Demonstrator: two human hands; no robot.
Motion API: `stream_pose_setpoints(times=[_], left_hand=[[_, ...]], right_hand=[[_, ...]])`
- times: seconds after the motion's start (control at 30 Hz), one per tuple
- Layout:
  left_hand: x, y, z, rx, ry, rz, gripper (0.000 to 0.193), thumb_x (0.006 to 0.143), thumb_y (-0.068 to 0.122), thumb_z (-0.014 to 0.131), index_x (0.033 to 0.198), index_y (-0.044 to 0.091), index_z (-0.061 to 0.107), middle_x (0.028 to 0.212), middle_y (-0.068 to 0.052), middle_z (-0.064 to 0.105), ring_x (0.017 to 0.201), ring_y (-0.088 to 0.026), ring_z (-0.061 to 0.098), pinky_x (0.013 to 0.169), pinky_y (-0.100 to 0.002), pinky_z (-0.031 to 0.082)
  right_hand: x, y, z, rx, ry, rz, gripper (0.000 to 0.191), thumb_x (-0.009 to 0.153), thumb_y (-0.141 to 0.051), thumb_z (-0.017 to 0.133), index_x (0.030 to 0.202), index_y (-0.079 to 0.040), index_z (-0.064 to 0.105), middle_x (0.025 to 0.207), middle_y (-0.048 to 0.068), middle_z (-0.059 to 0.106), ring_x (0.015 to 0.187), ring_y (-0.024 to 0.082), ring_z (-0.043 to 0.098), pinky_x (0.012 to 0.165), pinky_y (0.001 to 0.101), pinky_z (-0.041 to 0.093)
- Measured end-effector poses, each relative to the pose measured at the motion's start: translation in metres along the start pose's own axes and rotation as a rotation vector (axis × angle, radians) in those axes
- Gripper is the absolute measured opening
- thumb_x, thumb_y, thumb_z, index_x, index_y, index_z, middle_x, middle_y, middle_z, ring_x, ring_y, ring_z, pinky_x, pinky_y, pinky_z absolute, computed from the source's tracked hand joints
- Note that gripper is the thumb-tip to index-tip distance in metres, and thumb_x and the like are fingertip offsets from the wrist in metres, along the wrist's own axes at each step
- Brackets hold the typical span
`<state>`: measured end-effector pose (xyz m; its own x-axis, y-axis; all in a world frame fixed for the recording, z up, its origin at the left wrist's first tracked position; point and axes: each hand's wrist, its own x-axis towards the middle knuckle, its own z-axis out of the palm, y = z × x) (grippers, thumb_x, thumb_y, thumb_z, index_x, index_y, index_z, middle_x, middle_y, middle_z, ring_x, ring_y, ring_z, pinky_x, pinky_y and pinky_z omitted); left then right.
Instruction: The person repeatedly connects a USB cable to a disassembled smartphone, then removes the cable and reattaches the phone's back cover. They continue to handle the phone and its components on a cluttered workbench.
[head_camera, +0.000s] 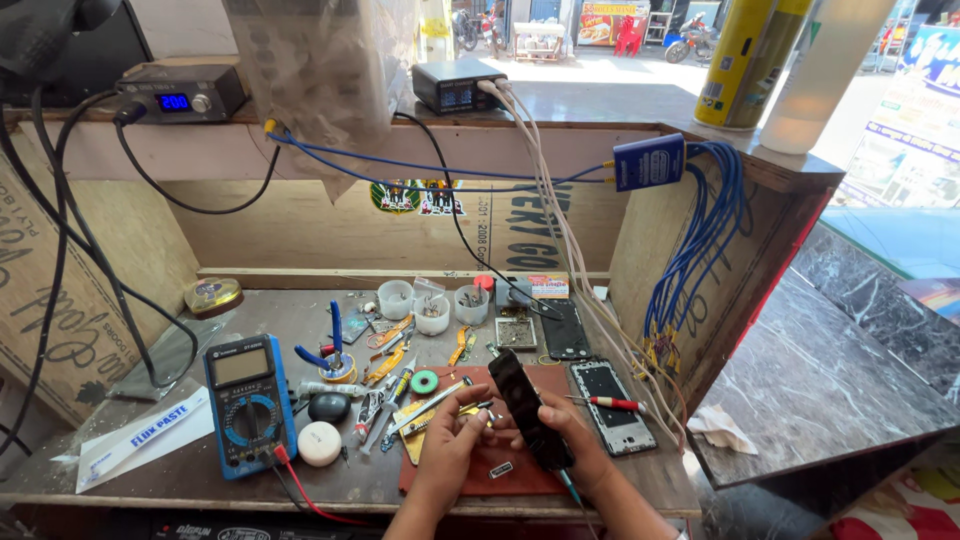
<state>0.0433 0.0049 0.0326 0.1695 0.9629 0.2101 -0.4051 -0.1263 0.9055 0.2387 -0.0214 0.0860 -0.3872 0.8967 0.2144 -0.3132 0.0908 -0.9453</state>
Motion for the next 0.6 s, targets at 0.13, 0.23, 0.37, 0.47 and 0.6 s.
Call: stream_pose_setpoints(times=[0.13,0.23,0.37,0.47,0.6], left_hand=[[-0.003,-0.006,0.000,0.035,0.008,0.009,0.039,0.094,0.009,0.064,0.133,0.001,0.060,0.123,-0.007,0.070,0.079,-0.009,0.063,0.075,-0.025,0.055],[-0.004,-0.008,0.001,0.070,0.019,-0.003,0.039,0.096,0.008,0.064,0.134,0.001,0.061,0.119,-0.011,0.069,0.081,-0.009,0.063,0.076,-0.025,0.055],[-0.003,-0.008,0.002,0.044,0.021,0.024,0.038,0.094,0.006,0.063,0.132,0.002,0.061,0.125,-0.007,0.069,0.079,-0.009,0.062,0.074,-0.025,0.055],[-0.003,-0.010,0.004,0.034,0.026,0.031,0.037,0.095,0.006,0.063,0.132,0.002,0.061,0.124,-0.007,0.069,0.079,-0.010,0.063,0.073,-0.025,0.055],[-0.005,-0.011,0.003,0.044,0.026,0.030,0.037,0.095,0.006,0.061,0.132,0.002,0.060,0.121,-0.007,0.069,0.079,-0.010,0.064,0.072,-0.026,0.056]], right_hand=[[-0.006,0.000,0.002,-0.002,0.006,0.003,0.084,0.083,-0.051,0.061,0.145,0.003,0.051,0.138,0.020,0.064,0.113,0.028,0.071,0.088,0.0334,0.057],[-0.006,-0.001,0.003,0.019,-0.009,-0.017,0.082,0.083,-0.050,0.060,0.145,0.002,0.050,0.137,0.017,0.065,0.113,0.028,0.071,0.089,0.0330,0.057],[-0.009,-0.002,0.004,0.059,-0.031,-0.035,0.080,0.088,-0.048,0.059,0.148,0.003,0.050,0.127,0.022,0.069,0.112,0.029,0.072,0.091,0.0328,0.056],[-0.009,0.000,0.002,0.070,-0.015,-0.044,0.076,0.089,-0.046,0.058,0.148,0.002,0.050,0.128,0.018,0.069,0.111,0.026,0.071,0.090,0.0332,0.057],[-0.008,0.011,-0.005,0.113,-0.028,-0.064,0.073,0.090,-0.043,0.058,0.146,0.003,0.050,0.129,0.014,0.069,0.109,0.023,0.071,0.091,0.0344,0.059]])
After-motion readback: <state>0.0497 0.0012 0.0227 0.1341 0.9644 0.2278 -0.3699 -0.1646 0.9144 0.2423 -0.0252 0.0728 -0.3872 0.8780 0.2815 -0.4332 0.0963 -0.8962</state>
